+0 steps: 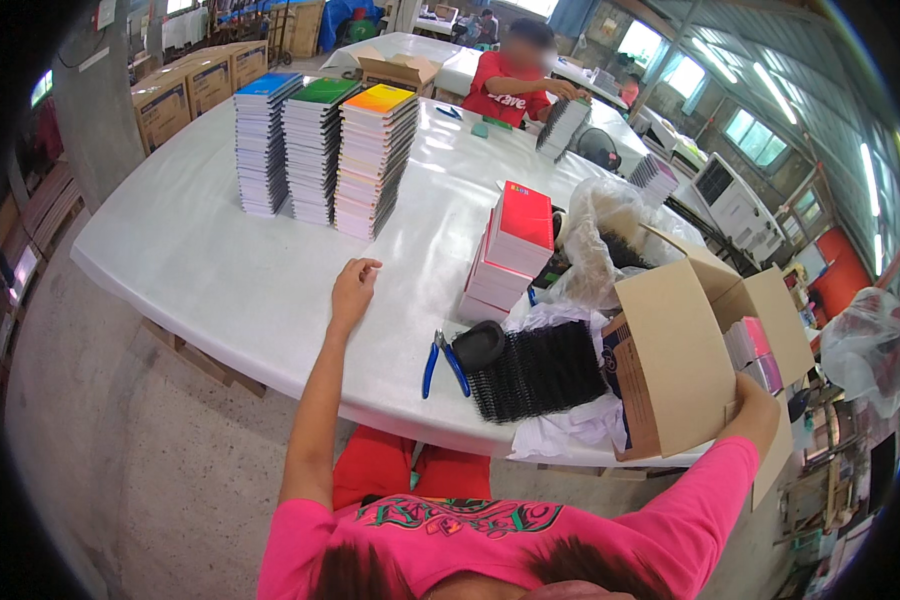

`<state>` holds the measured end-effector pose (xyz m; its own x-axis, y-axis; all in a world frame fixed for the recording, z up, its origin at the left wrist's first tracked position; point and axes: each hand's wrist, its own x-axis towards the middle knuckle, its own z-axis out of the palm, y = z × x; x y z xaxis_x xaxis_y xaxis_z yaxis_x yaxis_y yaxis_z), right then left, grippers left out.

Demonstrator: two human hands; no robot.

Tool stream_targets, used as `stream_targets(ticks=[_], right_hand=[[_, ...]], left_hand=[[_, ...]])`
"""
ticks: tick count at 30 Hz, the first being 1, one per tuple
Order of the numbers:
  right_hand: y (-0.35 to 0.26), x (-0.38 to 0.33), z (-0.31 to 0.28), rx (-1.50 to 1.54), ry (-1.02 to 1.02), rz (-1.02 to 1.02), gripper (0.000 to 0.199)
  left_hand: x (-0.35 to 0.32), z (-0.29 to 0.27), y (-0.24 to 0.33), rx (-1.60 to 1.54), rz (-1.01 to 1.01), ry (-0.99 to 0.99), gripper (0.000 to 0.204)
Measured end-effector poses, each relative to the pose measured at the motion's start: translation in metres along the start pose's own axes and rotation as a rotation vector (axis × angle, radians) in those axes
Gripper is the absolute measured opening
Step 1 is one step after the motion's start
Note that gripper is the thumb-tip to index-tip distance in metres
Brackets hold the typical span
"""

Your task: The person assembles spiral-bound notebooks by inserting black spiral coils into red notebook covers and trimming the excess with pliers. They handle multiple notebooks one at a time, placing finished units on the table.

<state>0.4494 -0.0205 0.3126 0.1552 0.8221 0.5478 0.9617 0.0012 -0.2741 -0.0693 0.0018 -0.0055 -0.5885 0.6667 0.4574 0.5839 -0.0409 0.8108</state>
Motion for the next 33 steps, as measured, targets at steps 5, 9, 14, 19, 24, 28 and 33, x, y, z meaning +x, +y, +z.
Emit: stream_targets(ticks=[5, 9, 14, 19, 24, 28, 33], right_hand=[[-0.001, -0.006, 0.001, -0.002, -0.009, 0.005, 0.029], [-0.001, -0.013, 0.003, 0.000, -0.018, 0.010, 0.029], [0.003, -0.022, -0.001, -0.006, -0.013, 0.029, 0.030], [0.005, -0.026, 0.000, 0.027, -0.020, 0.027, 0.030], [0.009, -0.031, -0.007, -0.029, 0.005, 0.039, 0.031], [0.002, -0.028, -0.003, -0.039, -0.017, -0.007, 0.031], [0.014, -0.025, 0.000, 0.130, -0.063, 0.087, 0.033]], left_hand=[[0.000, 0.001, -0.002, -0.010, 0.006, 0.009, 0.014], [0.000, 0.000, -0.005, -0.014, 0.012, 0.014, 0.013], [0.000, 0.000, 0.004, -0.006, -0.020, -0.009, 0.014], [-0.001, -0.005, -0.003, -0.053, -0.011, 0.023, 0.014], [0.002, 0.006, 0.005, -0.047, -0.007, -0.003, 0.015], [0.000, -0.003, -0.003, -0.012, -0.006, -0.007, 0.015], [0.001, 0.003, -0.011, -0.082, 0.039, 0.054, 0.014]])
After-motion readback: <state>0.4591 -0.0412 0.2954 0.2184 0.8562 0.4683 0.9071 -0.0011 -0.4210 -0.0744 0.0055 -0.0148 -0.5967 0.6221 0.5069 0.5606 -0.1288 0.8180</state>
